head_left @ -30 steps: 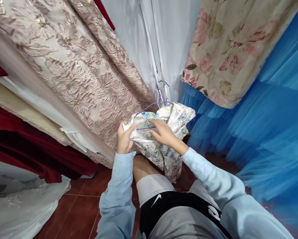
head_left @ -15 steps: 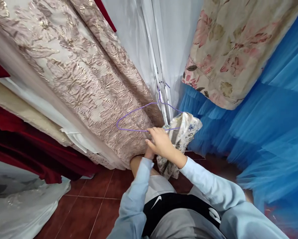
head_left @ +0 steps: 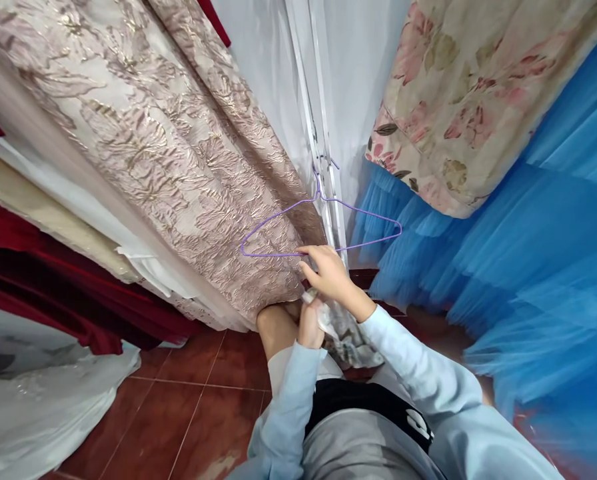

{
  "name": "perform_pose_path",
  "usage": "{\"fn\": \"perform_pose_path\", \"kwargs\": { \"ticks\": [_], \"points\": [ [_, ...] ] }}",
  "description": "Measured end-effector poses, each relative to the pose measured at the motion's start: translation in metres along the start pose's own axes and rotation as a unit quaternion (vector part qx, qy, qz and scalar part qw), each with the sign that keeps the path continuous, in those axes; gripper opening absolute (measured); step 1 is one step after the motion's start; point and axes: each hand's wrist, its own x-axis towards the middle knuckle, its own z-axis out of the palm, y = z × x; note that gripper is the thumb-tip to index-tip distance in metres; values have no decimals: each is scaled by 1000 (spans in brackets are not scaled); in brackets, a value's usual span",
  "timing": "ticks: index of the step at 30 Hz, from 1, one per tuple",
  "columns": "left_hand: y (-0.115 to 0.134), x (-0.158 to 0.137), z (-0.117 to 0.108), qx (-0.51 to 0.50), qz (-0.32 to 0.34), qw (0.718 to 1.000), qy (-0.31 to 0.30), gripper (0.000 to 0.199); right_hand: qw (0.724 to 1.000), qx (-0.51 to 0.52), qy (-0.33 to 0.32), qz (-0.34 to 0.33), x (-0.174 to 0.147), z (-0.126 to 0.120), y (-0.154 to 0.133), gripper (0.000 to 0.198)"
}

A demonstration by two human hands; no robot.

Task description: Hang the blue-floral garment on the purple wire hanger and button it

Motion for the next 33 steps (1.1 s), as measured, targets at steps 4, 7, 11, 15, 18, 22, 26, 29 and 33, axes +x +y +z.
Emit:
{"fn": "perform_pose_path", "kwargs": {
  "ticks": [4,7,11,15,18,22,26,29,33],
  "points": [
    [38,-30,11,-14,114,991,64,38,992,96,71,-32,-7,-1,10,23],
    [47,-54,13,5,171,984,58,45,977,182,106,-17,-33,-3,-4,13],
    [32,-69,4,105,207,972,-29,56,953,294,29,71,-92,-8,-29,54],
    [29,-72,1,284,238,914,-164,62,950,289,4,116,-127,-18,-36,76],
    [40,-72,9,358,322,854,-199,56,956,262,22,133,-128,-28,-31,35],
    [45,-65,15,348,298,854,-248,58,922,329,33,201,-126,-39,-24,24],
    [24,-55,5,245,123,900,-340,55,854,436,10,284,-136,-63,-18,26],
    [9,-51,-2,196,20,911,-361,61,834,447,-6,324,-144,-93,-15,25],
    [0,-35,-12,287,-2,861,-420,51,851,380,80,355,-141,-136,5,20]
  ]
}}
